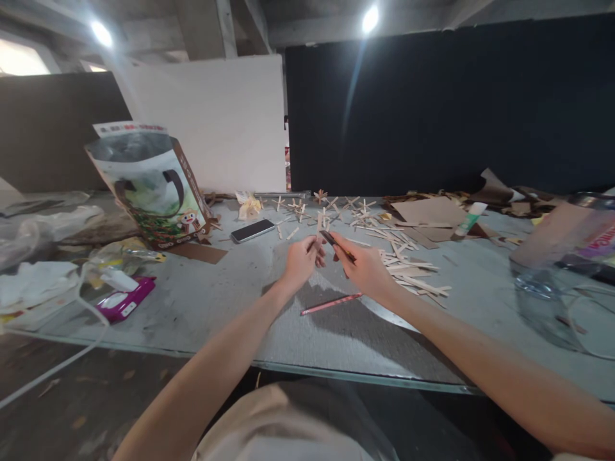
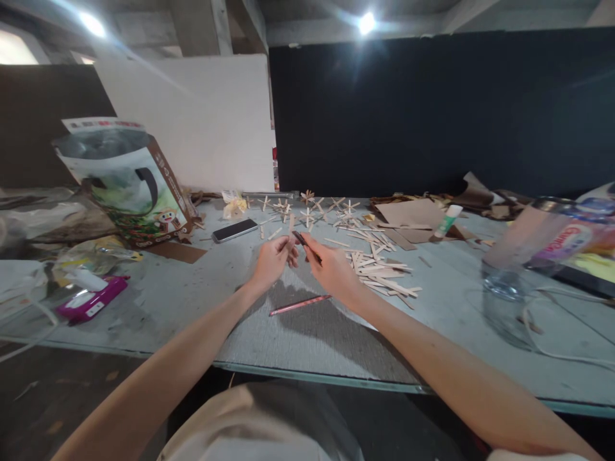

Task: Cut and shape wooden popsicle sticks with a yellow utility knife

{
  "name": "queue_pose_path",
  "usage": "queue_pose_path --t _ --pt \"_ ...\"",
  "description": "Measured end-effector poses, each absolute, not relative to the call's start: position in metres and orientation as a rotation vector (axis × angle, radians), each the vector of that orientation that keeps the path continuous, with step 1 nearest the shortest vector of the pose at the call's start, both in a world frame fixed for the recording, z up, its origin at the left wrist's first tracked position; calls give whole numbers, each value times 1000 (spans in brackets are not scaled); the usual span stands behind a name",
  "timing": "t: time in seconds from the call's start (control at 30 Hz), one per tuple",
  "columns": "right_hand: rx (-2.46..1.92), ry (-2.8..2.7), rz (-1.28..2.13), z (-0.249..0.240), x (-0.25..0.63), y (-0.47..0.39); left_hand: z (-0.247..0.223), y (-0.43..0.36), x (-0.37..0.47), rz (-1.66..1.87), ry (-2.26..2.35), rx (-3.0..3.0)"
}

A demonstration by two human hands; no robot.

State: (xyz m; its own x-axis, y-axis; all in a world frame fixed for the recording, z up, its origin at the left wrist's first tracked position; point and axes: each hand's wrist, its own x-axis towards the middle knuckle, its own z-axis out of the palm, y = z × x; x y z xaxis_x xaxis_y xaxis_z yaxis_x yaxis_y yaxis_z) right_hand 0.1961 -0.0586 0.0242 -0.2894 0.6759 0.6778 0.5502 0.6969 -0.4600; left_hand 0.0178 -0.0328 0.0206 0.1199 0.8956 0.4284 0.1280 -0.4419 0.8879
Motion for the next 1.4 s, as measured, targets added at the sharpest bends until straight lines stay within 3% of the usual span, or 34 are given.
queue_pose_path --t 0.37,0.9,1.13,1.4 --pt "-1023 -2028 8 21 196 -56 19 -34 16 1369 1102 1786" --pt "-1173 -2076 69 21 185 -61 4 -30 17 1409 1168 1811" --pt "-1131 -2026 199 19 180 -58 2 -29 18 1450 1169 1759" --pt "-1059 -1834 605 23 172 -65 3 -33 23 1513 1125 1690"
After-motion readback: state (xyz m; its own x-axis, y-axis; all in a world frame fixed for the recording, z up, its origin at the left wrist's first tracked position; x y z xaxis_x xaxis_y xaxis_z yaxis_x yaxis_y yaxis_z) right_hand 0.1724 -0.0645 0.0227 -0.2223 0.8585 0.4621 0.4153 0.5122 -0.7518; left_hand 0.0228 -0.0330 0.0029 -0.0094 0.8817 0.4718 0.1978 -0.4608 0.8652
